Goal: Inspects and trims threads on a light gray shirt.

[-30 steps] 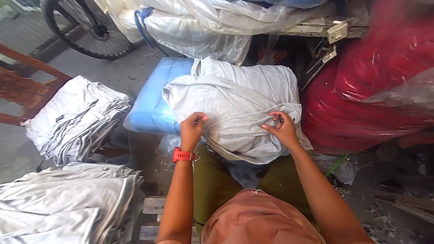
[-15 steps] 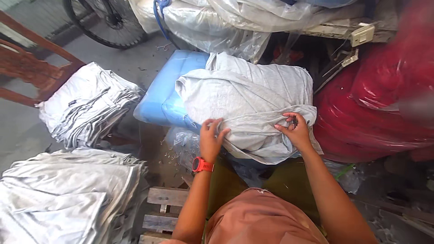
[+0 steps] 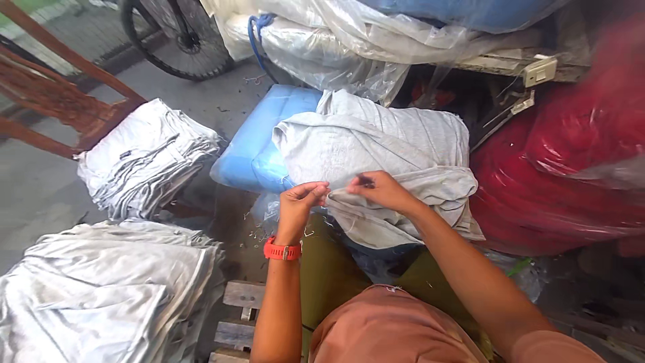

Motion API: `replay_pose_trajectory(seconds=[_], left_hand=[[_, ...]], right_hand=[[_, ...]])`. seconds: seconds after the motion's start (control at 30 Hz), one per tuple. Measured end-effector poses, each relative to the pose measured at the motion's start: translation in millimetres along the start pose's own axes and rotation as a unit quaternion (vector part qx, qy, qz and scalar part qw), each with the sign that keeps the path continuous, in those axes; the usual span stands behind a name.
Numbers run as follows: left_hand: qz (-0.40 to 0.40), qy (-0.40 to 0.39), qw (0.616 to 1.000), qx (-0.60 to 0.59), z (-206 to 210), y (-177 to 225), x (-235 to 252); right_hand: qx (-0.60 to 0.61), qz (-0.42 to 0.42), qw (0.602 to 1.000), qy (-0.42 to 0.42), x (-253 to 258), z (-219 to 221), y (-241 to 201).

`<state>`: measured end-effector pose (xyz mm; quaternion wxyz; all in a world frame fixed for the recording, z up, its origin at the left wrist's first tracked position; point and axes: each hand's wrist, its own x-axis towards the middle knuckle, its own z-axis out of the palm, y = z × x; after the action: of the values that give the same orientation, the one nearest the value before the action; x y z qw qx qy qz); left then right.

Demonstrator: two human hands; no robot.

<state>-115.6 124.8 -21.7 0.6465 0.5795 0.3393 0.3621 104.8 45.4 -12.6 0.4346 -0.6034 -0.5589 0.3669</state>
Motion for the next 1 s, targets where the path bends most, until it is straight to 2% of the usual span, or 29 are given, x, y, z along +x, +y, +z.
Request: replay_pose_trajectory(seconds=[0.07,0.13,0.3,0.4,0.47,0.57,0.7,0.83,0.9,1.0], left_hand=[[0.031,-0.010,0.999,0.035,-7.0,9.9,-3.5],[0.051,-0.027,0.998,0.022,-2.0,18.0,-6.3],[0.026,-0.079,0.996,-0.036,18.5,29.5,-6.8],[0.035,-0.107,0.994,-0.018,16.8,27.8,-6.1],[0.067,-0.096,0.993,0.033,13.2,27.2,-6.8],[0.084,-0.031,0.994,0.061,19.2,31.3,-11.4],[0.089,-0.004,0.993,0.083,60.0,36.9,-26.4],[0.170,0.019,0.975,0.144,88.7,17.3,-25.0],[0.172,-0.035,0.981,0.079,80.6,20.6,-21.4],[0.072,-0.132,0.985,-0.085,64.0,34.0,-17.1]], right_hand=[[0.058,0.016,0.998,0.010,-1.6,-17.5,-15.5],[0.108,-0.015,0.994,0.031,-7.1,-30.4,-33.9],[0.087,-0.065,0.990,0.095,-12.1,-46.9,-59.8],[0.066,-0.068,0.989,0.114,-15.6,-55.1,-65.7],[0.047,-0.062,0.989,0.122,-17.7,-56.6,-69.9],[0.006,-0.061,0.991,0.117,-17.9,-56.4,-70.5],[0.008,-0.061,0.994,0.085,-17.9,-52.5,-75.3],[0.053,-0.048,0.995,0.063,-23.0,-49.9,-84.2],[0.054,-0.059,0.993,0.086,-25.2,-59.2,-84.4],[0.075,-0.073,0.989,0.107,-29.6,-74.9,-85.0]])
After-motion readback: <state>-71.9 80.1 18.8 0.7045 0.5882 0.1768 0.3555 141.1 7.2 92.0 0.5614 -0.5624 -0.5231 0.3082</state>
